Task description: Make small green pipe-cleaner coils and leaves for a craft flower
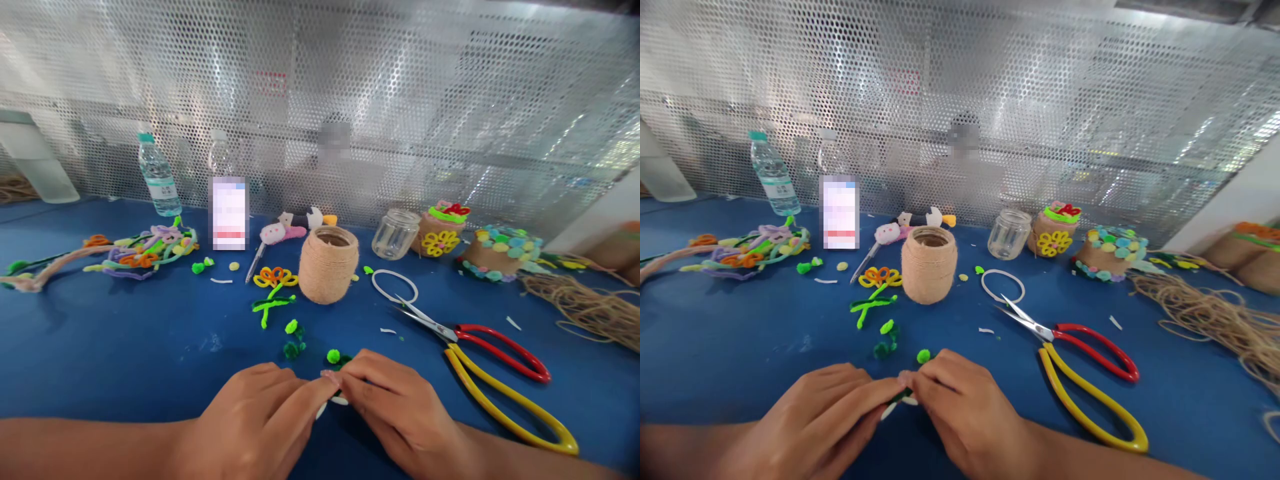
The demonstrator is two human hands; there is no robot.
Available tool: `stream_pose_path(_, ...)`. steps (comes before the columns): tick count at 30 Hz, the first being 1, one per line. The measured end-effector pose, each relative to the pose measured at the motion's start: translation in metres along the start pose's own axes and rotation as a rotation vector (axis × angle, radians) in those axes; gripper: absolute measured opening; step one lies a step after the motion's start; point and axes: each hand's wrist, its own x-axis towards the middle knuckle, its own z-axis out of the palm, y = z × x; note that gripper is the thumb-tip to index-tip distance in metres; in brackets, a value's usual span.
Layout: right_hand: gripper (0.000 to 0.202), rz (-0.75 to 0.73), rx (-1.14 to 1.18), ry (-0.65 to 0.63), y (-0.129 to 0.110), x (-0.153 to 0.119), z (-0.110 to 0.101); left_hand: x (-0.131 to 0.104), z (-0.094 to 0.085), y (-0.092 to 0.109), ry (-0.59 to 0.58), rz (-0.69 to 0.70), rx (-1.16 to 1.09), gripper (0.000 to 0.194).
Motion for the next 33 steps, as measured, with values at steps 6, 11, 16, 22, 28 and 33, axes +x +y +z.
stream_pose_path(6,0.022,-0.021,0.024,0.008,0.0,-0.001,0.001,0.002,-0.002,0.0,0.005,0.026,-0.016,0.025)
stream_pose_path(11,0.018,-0.012,0.028,0.02,0.0,-0.002,0.002,0.003,-0.004,0.0,0.029,0.056,-0.013,0.025)
stream_pose_path(16,0.018,-0.006,-0.015,0.064,0.0,-0.001,0.002,0.004,-0.003,0.001,0.031,-0.006,0.003,0.027)
stream_pose_path(22,0.009,0.057,-0.026,0.128,0.001,-0.001,0.004,0.005,0.003,-0.006,-0.011,-0.114,-0.161,0.022)
stream_pose_path(28,0.016,-0.014,0.037,-0.01,0.001,0.001,0.001,0.006,0.002,-0.011,-0.027,-0.167,-0.221,0.025)
stream_pose_path(33,0.025,-0.049,0.065,-0.051,0.002,0.001,-0.001,0.006,0.0,-0.009,-0.039,-0.145,-0.206,0.03)
